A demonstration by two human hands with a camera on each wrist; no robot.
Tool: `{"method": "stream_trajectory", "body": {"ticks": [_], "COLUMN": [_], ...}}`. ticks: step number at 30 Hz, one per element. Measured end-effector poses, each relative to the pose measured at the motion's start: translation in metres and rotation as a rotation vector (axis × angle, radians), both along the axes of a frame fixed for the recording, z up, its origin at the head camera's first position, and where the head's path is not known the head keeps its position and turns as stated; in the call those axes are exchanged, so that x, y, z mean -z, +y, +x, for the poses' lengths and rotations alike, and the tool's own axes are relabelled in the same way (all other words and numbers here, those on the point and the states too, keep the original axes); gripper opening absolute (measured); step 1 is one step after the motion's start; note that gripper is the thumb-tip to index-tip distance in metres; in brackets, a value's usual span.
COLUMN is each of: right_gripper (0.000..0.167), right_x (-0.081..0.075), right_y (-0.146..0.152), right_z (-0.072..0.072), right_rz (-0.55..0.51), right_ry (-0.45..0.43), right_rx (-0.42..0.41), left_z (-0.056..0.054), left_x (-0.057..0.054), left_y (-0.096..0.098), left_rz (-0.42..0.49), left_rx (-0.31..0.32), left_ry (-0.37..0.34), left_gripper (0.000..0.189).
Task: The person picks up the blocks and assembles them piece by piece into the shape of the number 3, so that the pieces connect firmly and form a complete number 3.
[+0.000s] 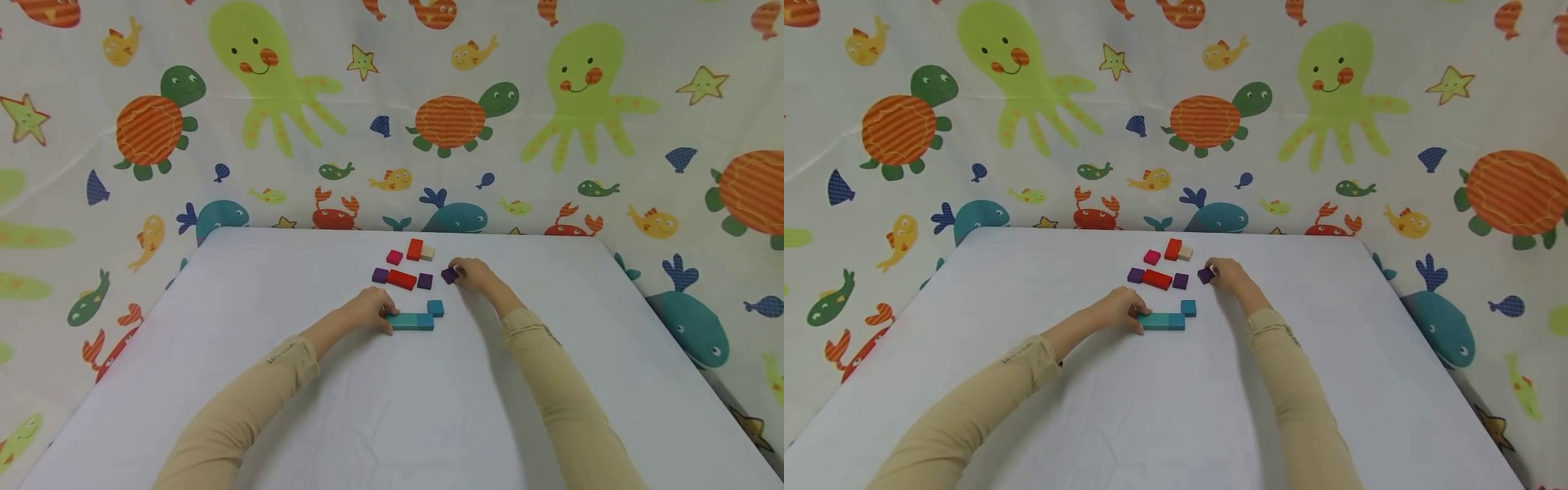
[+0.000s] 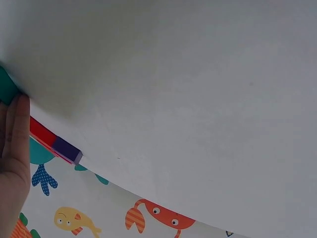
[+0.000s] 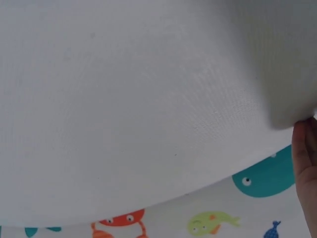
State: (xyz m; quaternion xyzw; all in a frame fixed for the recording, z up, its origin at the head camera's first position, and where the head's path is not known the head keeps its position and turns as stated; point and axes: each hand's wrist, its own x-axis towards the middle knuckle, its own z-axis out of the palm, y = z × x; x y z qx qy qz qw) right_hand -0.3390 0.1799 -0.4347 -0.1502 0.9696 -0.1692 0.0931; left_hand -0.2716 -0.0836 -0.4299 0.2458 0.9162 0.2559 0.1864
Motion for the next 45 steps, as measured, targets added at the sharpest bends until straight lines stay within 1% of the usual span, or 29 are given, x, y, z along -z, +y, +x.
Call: {"method": "stream_trajectory", "body": {"ticks": [4, 9, 12, 17, 22, 25, 30, 35, 38, 41, 45], "right_gripper": [0.031, 0.032, 0.032, 0.033, 0.032, 0.032, 0.033, 0.031, 0.031, 0.031, 0.031], "right_x": [0.001, 0.004, 0.004, 0.002, -0.004, -0.007, -0.009, -0.009, -0.01, -0.012, -0.014], "right_y": [0.003, 0.005, 0.004, -0.002, -0.007, -0.009, -0.013, -0.012, -0.012, -0.014, -0.016], "right_z": [0.001, 0.002, 0.007, 0.02, 0.031, 0.038, 0.054, 0.073, 0.081, 0.086, 0.094], "right_rz": [-0.033, -0.084, -0.108, -0.144, -0.154, -0.156, -0.159, -0.169, -0.176, -0.18, -0.21], "right_ry": [0.0, 0.013, 0.024, 0.065, 0.118, 0.137, 0.135, 0.182, 0.208, 0.214, 0.181], "right_rx": [-0.005, 0.009, 0.021, 0.04, 0.053, 0.053, 0.053, 0.076, 0.079, 0.069, 0.056], "left_z": [0.0, 0.0, 0.001, 0.003, 0.002, 0.002, 0.002, 0.001, 0.001, 0.001, 0.002], "left_x": [0.0, 0.001, 0.002, 0.003, 0.002, 0.001, 0.0, 0.0, 0.0, 0.0, 0.0], "left_y": [0.0, 0.0, -0.001, -0.002, -0.002, -0.002, -0.003, -0.002, -0.002, -0.003, -0.004], "left_rz": [-0.002, -0.001, 0.001, 0.003, 0.019, 0.022, 0.016, 0.015, 0.014, 0.016, 0.01], "left_rx": [0.002, -0.01, -0.012, -0.006, 0.015, 0.01, -0.005, 0.011, 0.017, 0.006, 0.001], "left_ry": [-0.008, -0.007, -0.006, -0.003, 0.007, 0.005, 0.002, 0.02, 0.026, 0.022, 0.022], "left_gripper": [0.037, 0.036, 0.036, 0.037, 0.037, 0.037, 0.037, 0.038, 0.038, 0.037, 0.037]}}
